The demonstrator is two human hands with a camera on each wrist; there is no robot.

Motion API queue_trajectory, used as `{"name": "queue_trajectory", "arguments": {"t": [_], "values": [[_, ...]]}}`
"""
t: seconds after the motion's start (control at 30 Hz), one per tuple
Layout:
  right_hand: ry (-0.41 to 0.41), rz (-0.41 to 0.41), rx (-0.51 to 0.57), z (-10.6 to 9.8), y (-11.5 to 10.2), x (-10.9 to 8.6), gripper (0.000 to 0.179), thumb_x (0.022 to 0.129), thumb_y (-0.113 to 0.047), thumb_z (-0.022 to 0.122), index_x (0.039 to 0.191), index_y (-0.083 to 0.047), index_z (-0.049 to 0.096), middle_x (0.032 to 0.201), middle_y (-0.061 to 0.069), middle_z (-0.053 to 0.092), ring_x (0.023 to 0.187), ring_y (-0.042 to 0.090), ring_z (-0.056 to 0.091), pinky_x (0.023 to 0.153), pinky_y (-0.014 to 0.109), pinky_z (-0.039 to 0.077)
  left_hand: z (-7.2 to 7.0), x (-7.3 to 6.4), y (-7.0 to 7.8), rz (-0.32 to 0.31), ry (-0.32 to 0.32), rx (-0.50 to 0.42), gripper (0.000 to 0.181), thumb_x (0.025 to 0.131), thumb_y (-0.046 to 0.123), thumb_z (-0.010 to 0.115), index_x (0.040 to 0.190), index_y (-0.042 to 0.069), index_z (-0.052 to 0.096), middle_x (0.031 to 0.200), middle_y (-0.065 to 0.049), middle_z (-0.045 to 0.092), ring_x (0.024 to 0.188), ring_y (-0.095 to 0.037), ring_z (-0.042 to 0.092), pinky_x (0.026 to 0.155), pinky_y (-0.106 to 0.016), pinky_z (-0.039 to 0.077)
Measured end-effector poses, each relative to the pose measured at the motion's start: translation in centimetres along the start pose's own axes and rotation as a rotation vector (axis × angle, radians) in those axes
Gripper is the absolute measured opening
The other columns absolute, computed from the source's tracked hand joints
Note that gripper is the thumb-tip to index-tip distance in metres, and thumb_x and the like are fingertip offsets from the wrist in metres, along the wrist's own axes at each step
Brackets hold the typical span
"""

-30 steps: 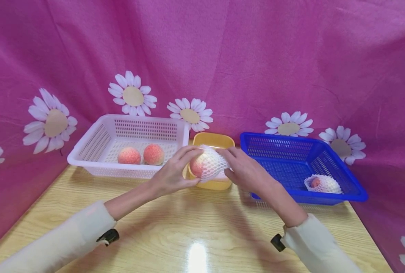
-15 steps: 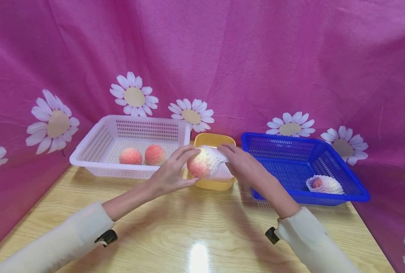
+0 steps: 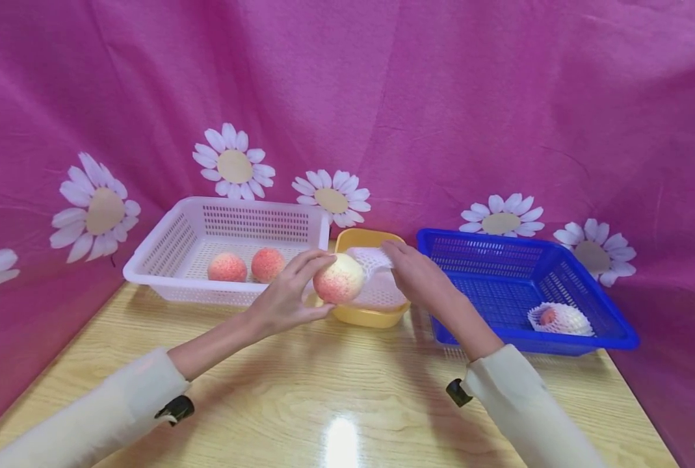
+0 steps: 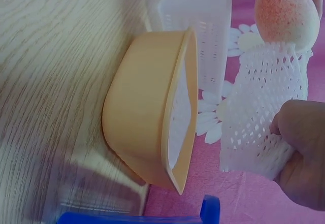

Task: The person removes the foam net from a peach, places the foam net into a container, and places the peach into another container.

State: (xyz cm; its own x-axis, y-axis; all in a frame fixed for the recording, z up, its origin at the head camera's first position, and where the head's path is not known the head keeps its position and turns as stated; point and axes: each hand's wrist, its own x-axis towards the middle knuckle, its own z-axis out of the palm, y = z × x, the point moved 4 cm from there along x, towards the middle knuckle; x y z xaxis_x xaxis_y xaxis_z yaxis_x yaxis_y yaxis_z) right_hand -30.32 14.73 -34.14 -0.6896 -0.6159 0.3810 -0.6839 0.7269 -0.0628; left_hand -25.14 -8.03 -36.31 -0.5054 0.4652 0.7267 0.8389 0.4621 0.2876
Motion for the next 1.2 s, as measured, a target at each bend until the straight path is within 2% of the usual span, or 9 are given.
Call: {"name": "queue_trajectory", "arguments": {"t": [0.2, 0.43, 0.57, 0.77, 0.83, 1.07, 1.2], "values": [[0.035, 0.003, -0.016, 0.8, 0.1, 0.6, 0.037, 0.092, 0.01, 0.049, 0.129, 0.013, 0.053, 0.129, 0.028, 0.057, 0.119, 0.04, 0.057, 0.102, 0.047, 0.047, -0.3, -0.3, -0.3, -0.001, 0.002, 0.008, 0.077, 0.068, 0.011, 0.09, 0.135, 0.001, 0.053, 0.134, -0.02, 0.052, 0.123, -0.034, 0.053, 0.096, -0.043, 0.053], [0.043, 0.058, -0.043, 1.5, 0.2, 1.0, 0.035, 0.094, 0.007, 0.047, 0.128, 0.015, 0.052, 0.126, 0.031, 0.058, 0.117, 0.043, 0.058, 0.1, 0.049, 0.048, -0.8, -0.4, -0.8, -0.019, 0.004, 0.015, 0.079, 0.066, 0.01, 0.092, 0.134, 0.001, 0.053, 0.133, -0.021, 0.052, 0.121, -0.035, 0.054, 0.096, -0.046, 0.052], [0.037, 0.09, -0.067, 2.1, 0.1, 1.3, 0.033, 0.096, 0.006, 0.046, 0.128, 0.014, 0.052, 0.124, 0.03, 0.059, 0.112, 0.043, 0.06, 0.094, 0.051, 0.052, -1.1, -0.6, -1.0, -0.029, 0.006, 0.011, 0.079, 0.066, 0.009, 0.092, 0.134, 0.001, 0.053, 0.133, -0.021, 0.051, 0.122, -0.035, 0.053, 0.097, -0.046, 0.051], [0.069, 0.062, -0.073, 3.0, -0.2, 1.8, 0.018, 0.092, 0.01, 0.048, 0.109, 0.012, 0.055, 0.101, 0.024, 0.061, 0.086, 0.039, 0.064, 0.067, 0.048, 0.058, -1.4, -0.8, -1.4, -0.034, 0.011, 0.023, 0.078, 0.067, 0.008, 0.091, 0.134, 0.0, 0.053, 0.134, -0.022, 0.051, 0.122, -0.036, 0.053, 0.095, -0.046, 0.053], [0.061, 0.074, -0.068, 3.4, -0.3, 1.9, 0.016, 0.091, 0.01, 0.05, 0.107, 0.011, 0.054, 0.098, 0.023, 0.06, 0.083, 0.037, 0.063, 0.062, 0.047, 0.057, -1.5, -0.8, -1.5, -0.03, 0.02, 0.03, 0.078, 0.067, 0.007, 0.091, 0.134, -0.001, 0.053, 0.134, -0.023, 0.051, 0.122, -0.036, 0.052, 0.096, -0.046, 0.052], [0.01, 0.127, -0.046, 4.6, -0.3, 2.0, 0.021, 0.086, 0.012, 0.056, 0.106, 0.008, 0.052, 0.102, 0.022, 0.06, 0.084, 0.038, 0.064, 0.061, 0.046, 0.058, -1.8, -1.0, -2.0, -0.033, 0.042, 0.04, 0.076, 0.066, 0.005, 0.09, 0.133, -0.001, 0.054, 0.133, -0.022, 0.053, 0.122, -0.035, 0.053, 0.098, -0.045, 0.051], [-0.012, 0.139, -0.035, 5.2, -0.4, 1.9, 0.023, 0.086, 0.012, 0.056, 0.108, 0.009, 0.053, 0.107, 0.024, 0.061, 0.092, 0.04, 0.065, 0.07, 0.048, 0.058, -2.0, -1.0, -2.2, -0.035, 0.048, 0.039, 0.077, 0.065, 0.005, 0.09, 0.133, -0.002, 0.054, 0.132, -0.021, 0.053, 0.121, -0.034, 0.053, 0.098, -0.044, 0.051]]}}
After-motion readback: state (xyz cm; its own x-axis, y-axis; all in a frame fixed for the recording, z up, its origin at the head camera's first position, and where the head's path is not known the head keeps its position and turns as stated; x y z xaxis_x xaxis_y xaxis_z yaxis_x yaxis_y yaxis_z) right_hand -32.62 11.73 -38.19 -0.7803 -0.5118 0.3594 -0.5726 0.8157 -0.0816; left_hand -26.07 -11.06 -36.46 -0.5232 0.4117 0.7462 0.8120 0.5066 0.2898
